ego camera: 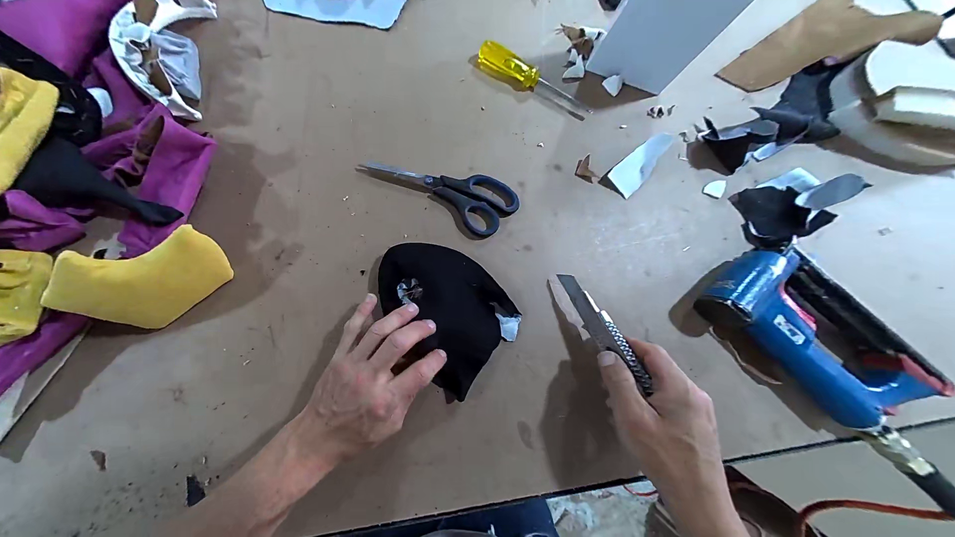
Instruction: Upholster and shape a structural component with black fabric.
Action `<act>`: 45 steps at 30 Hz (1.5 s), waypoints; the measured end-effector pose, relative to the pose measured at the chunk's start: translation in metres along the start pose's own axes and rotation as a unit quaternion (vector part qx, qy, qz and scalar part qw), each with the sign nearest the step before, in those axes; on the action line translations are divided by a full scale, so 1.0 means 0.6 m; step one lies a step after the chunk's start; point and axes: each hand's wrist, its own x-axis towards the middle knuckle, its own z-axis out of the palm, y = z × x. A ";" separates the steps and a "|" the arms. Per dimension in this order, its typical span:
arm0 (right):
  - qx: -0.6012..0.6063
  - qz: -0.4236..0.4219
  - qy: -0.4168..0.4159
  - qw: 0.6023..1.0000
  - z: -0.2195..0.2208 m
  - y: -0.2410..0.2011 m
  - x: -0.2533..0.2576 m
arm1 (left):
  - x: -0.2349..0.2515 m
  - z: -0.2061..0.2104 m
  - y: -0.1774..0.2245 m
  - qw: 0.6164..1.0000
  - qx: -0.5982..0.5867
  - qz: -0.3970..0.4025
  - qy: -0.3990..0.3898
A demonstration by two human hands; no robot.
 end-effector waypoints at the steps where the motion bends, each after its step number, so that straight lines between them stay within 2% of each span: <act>1: 0.021 0.008 0.000 1.000 0.000 0.004 0.000 | 0.004 -0.001 0.000 1.000 -0.001 0.008 -0.013; 6: 0.067 0.013 -0.007 0.998 -0.001 0.012 0.006 | 0.025 -0.007 0.007 0.996 0.002 0.023 -0.085; 11: 0.104 0.002 -0.042 0.994 -0.014 0.006 -0.006 | 0.036 -0.003 -0.006 0.996 -0.018 0.030 -0.079; 15: 0.048 -0.075 -0.123 0.988 -0.044 -0.058 -0.057 | 0.059 0.006 -0.005 0.997 -0.042 -0.063 -0.025; 19: -0.036 -0.204 -0.096 0.974 -0.018 -0.094 -0.071 | 0.066 0.013 -0.017 0.993 -0.070 -0.099 -0.001; 23: -0.077 -0.260 -0.078 0.959 0.012 -0.085 -0.061 | 0.067 0.015 -0.018 0.993 -0.068 -0.099 -0.002; 45: -0.123 -0.291 -0.089 0.945 0.038 -0.085 -0.063 | 0.071 0.014 -0.020 0.991 -0.079 -0.106 -0.006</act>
